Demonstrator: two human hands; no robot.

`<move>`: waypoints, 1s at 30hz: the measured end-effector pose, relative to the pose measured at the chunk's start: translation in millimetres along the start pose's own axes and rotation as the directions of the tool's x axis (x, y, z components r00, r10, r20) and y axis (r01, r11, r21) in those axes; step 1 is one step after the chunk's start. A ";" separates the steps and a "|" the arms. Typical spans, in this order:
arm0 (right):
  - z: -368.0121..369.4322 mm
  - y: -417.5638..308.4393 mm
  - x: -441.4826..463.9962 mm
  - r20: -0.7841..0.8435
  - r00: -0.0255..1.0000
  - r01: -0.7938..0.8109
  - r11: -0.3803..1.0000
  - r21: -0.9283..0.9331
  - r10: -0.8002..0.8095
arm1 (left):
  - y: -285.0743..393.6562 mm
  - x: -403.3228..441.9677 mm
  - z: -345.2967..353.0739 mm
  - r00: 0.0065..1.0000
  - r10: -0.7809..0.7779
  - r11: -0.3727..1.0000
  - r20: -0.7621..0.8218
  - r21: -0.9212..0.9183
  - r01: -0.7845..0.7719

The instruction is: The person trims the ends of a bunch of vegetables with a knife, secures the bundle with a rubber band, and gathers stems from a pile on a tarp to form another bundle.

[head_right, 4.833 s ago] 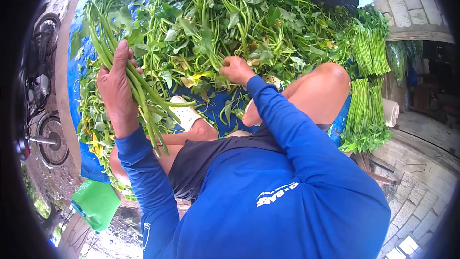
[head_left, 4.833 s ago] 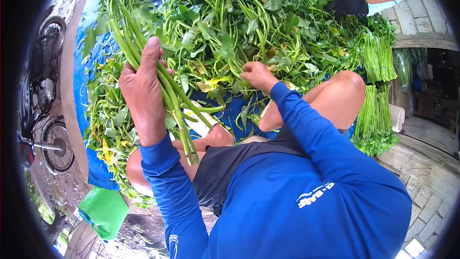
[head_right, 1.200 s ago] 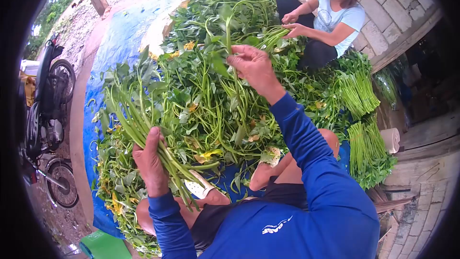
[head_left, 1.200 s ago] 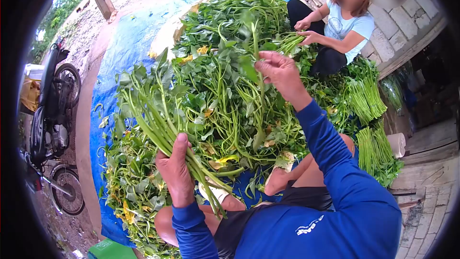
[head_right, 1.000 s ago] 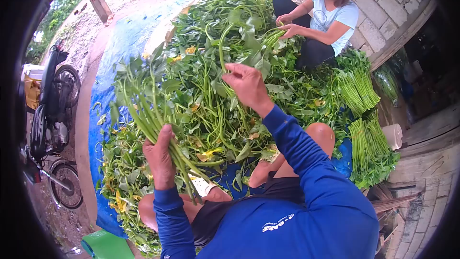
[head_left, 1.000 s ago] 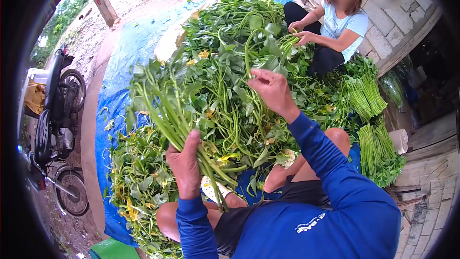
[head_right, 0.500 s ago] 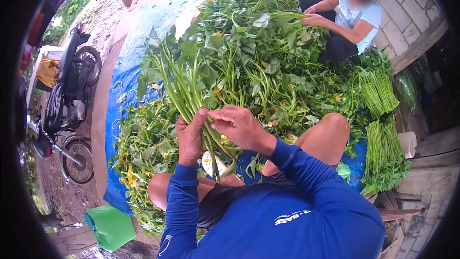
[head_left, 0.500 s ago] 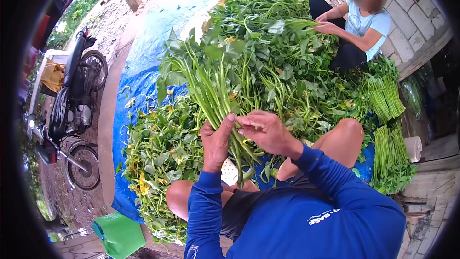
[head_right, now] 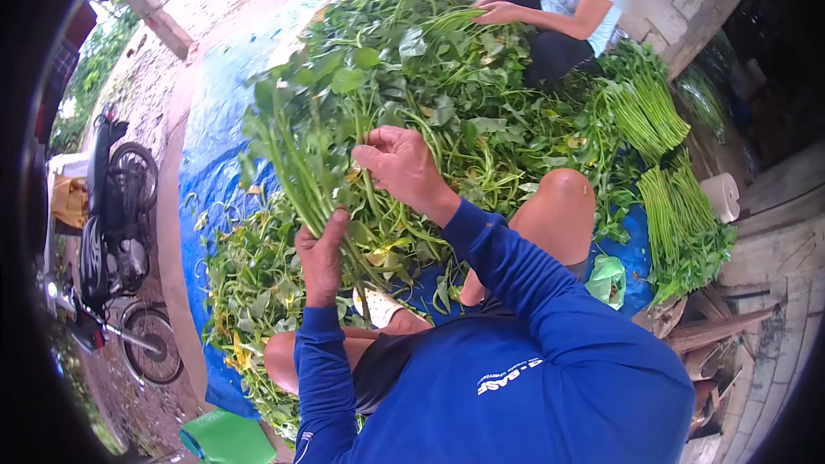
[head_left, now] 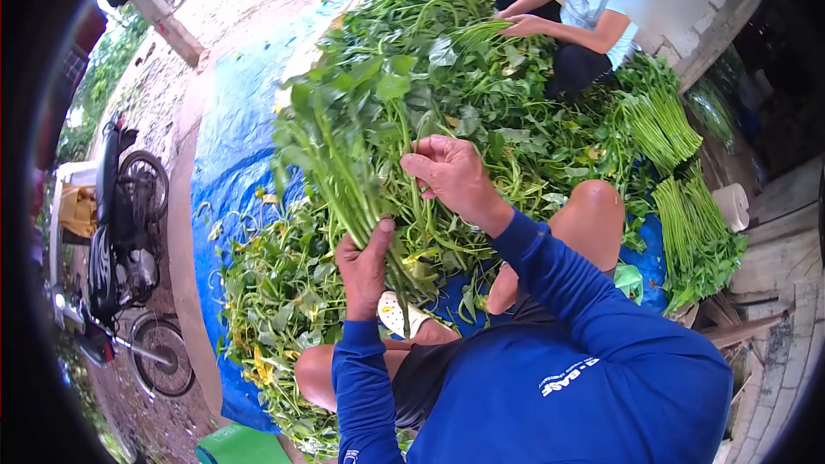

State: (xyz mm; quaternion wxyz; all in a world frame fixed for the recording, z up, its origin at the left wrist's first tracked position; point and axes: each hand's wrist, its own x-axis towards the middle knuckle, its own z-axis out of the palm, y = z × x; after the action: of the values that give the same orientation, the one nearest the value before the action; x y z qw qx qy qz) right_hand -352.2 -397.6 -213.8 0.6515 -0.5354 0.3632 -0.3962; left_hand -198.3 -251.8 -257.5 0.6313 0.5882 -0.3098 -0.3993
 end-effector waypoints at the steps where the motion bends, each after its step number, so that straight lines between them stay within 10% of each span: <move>1: -7.3 3.8 3.2 -0.044 0.996 0.067 0.992 -0.103 -0.072 | -3.6 1.7 -4.4 1.000 -0.018 1.000 -0.003 0.011 0.018; 8: -7.3 23.1 16.6 -0.011 0.899 0.327 0.687 -0.649 -0.438 | 6.4 -2.8 -3.5 0.998 0.061 0.980 -0.013 0.192 -0.057; 10: -0.3 22.5 15.6 0.119 0.940 0.337 0.811 -0.478 -0.320 | -0.5 -1.2 1.9 0.995 0.079 0.969 0.054 0.231 -0.089; 12: 2.9 4.7 -5.4 0.197 0.980 -0.022 0.990 0.141 -0.007 | -12.2 2.6 -3.0 0.991 0.065 0.976 0.117 0.199 -0.087; 17: 6.7 12.2 -16.2 0.106 0.986 -0.156 0.914 0.374 0.125 | -5.8 -0.8 -5.1 0.976 0.008 0.986 0.216 0.162 -0.044; 19: -2.6 27.3 -10.8 0.040 0.998 0.050 0.999 -0.004 -0.049 | -6.1 -2.8 -2.8 0.971 -0.068 0.992 0.230 0.120 0.041; 21: -26.4 24.6 -2.6 0.115 0.930 0.335 0.676 -0.656 -0.349 | -3.4 -2.0 -5.9 0.959 -0.136 0.986 0.251 0.126 0.107; 22: -35.9 -13.8 -19.3 0.018 0.934 0.265 0.661 -0.702 -0.356 | -1.8 -0.5 -7.5 0.952 -0.166 0.983 0.257 0.126 0.137; 23: -32.9 -26.5 -23.6 0.217 0.825 0.517 0.544 -0.661 -0.521 | -1.4 0.1 -6.2 0.943 -0.197 0.978 0.268 0.123 0.170; 25: -31.8 -34.0 -37.8 0.512 0.448 0.868 0.218 -0.447 -0.733 | -2.7 -1.7 -1.3 0.921 -0.226 0.973 0.318 0.111 0.201; 27: -45.1 -29.1 -49.3 0.664 0.255 0.911 -0.056 -0.409 -0.703 | 5.9 -13.5 19.8 0.909 -0.238 0.971 0.343 0.084 0.222; 30: -58.3 -28.9 -40.0 0.901 0.364 0.893 -0.186 -0.409 -0.236 | 30.2 -13.8 22.8 0.733 -0.332 0.897 0.593 0.438 0.052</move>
State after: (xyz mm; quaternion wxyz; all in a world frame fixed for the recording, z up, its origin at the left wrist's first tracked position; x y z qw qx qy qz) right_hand -425.1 -388.5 -192.9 -0.0371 -0.9822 0.0001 -0.1841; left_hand -220.4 -251.4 -223.9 0.3056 0.5544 -0.5204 -0.5731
